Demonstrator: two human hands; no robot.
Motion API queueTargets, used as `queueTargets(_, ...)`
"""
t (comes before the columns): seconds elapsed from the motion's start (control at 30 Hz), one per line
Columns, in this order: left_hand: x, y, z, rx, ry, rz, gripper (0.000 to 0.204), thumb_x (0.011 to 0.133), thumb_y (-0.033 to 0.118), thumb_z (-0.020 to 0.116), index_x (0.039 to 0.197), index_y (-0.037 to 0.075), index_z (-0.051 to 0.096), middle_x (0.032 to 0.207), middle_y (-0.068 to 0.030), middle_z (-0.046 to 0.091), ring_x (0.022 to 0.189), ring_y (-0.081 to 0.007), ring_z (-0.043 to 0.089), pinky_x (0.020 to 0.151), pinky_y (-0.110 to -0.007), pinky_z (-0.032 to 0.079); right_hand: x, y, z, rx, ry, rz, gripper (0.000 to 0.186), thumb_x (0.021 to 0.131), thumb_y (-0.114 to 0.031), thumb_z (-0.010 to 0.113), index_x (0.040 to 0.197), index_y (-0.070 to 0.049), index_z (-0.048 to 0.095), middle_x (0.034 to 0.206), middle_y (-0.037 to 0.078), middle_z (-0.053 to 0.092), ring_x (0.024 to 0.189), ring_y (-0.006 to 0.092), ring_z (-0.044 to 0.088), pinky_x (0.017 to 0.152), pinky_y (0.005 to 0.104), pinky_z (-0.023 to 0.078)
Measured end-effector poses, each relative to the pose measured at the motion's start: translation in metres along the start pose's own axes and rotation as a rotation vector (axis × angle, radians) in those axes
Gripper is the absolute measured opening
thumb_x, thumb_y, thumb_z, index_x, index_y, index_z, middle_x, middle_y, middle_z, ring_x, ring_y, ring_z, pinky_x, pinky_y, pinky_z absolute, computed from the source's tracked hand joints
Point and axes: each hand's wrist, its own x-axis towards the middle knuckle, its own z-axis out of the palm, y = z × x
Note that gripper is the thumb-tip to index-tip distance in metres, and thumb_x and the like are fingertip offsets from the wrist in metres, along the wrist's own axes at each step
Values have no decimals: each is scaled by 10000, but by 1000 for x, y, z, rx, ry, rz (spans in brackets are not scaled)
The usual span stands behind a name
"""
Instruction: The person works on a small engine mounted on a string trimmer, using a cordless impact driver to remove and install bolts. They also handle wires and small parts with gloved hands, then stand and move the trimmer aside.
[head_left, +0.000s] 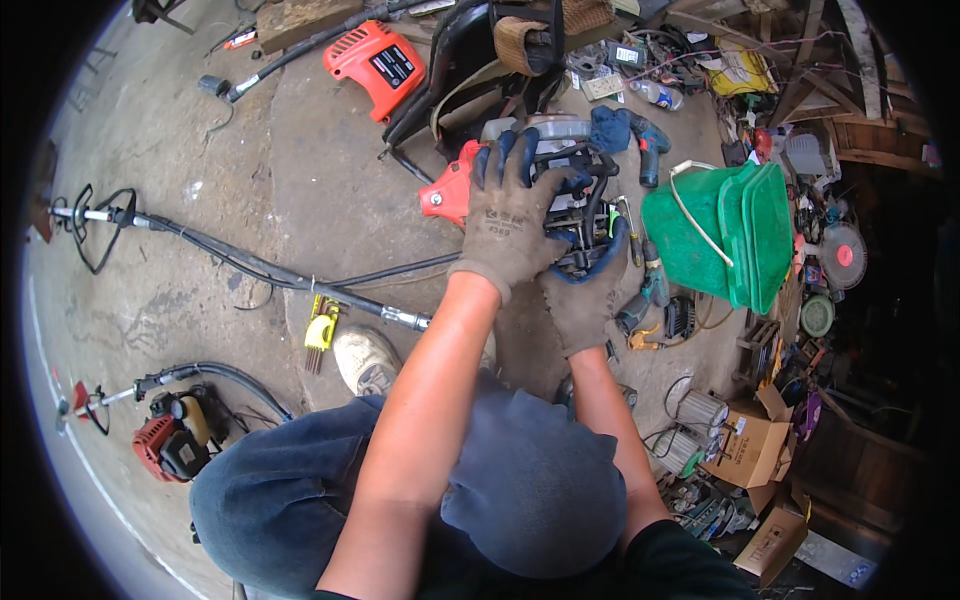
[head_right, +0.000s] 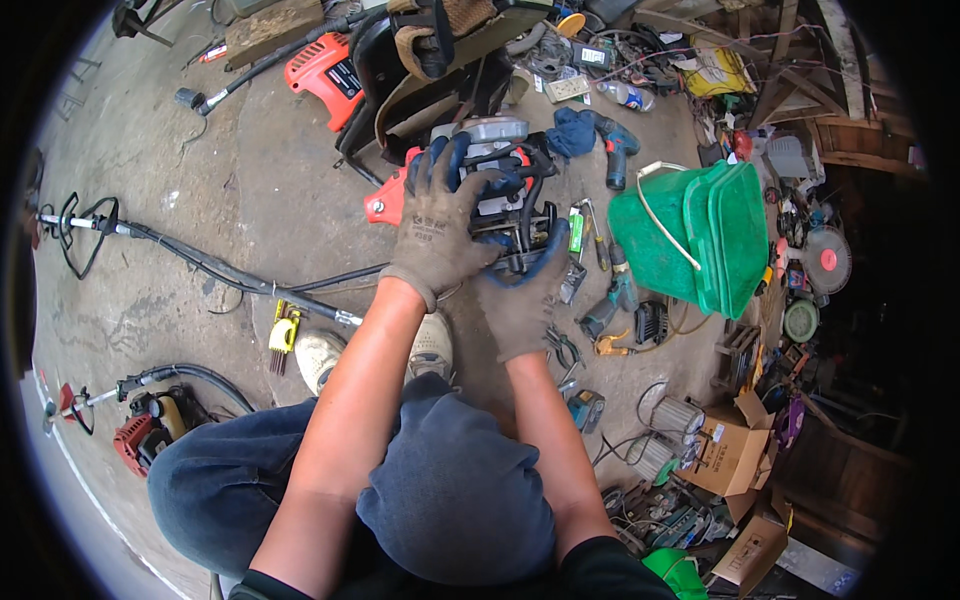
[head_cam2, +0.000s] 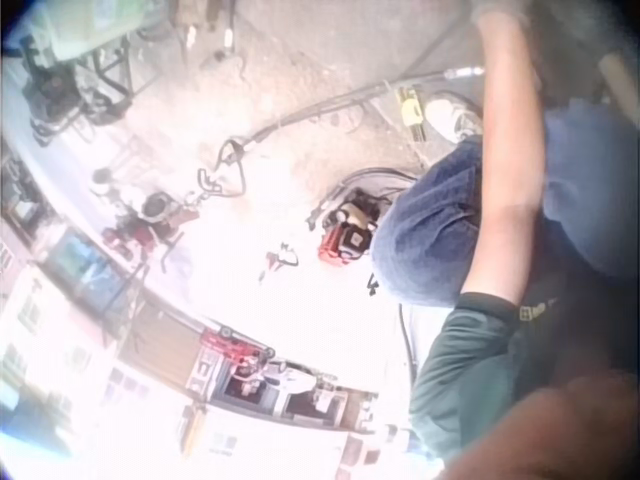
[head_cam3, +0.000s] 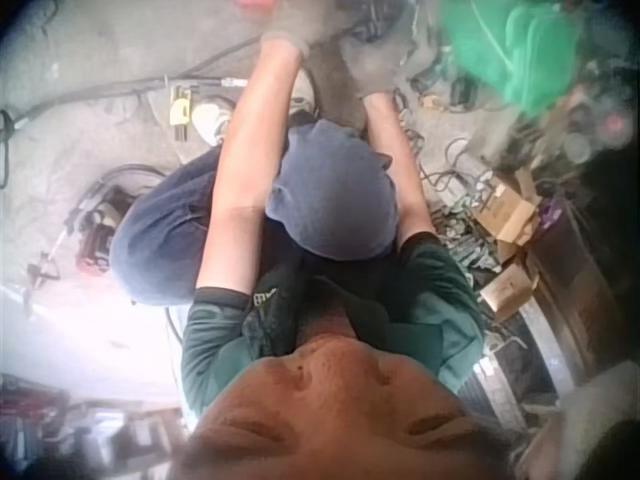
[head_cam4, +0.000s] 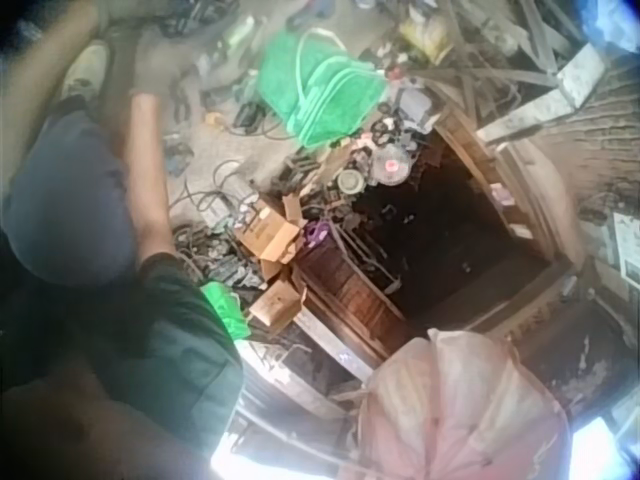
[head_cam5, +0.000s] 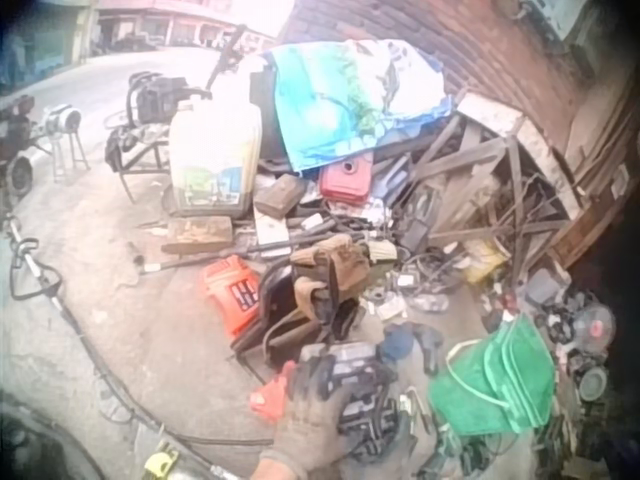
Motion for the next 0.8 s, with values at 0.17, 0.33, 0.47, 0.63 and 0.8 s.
queueTargets(0.17,0,-1,-1,-30,19,7,809,550,262,854,1303,224,561,1507,-240,317,1428,-484,241,1202,-561,205,-7,4,2,176,3,50,1071,657,-189,886,1479,55,242,1388,258,410,1293,354,453,1090,440,385)
queueTargets(0.33,0,-4,2,-27,19,14,817,543,263,861,1302,234,562,1514,-228,314,1429,-483,235,1201,-557,211,-15,-16,-14,333,7,193,1001,688,-73,868,1461,23,239,1349,183,423,1234,249,478,1033,375,436)
queueTargets(0.47,1,-6,0,-39,16,9,843,532,264,872,1311,238,550,1531,-212,302,1437,-469,230,1205,-554,205,-15,-17,-28,314,2,150,1008,689,-63,868,1472,9,237,1353,170,421,1233,238,475,1034,373,434)
queueTargets(0.63,3,-6,2,-18,12,21,888,524,260,882,1337,221,528,1532,-214,303,1426,-474,246,1194,-553,227,-24,1,-37,309,-80,119,1043,689,-69,868,1500,-1,215,1367,157,422,1219,245,490,1042,390,429)
queueTargets(0.8,4,-8,3,33,-1,19,899,517,261,881,1342,211,526,1522,-231,316,1404,-479,280,1183,-540,255,-30,11,-53,422,-102,210,1057,685,-77,869,1514,-10,217,1351,160,441,1223,243,493,1044,387,431)
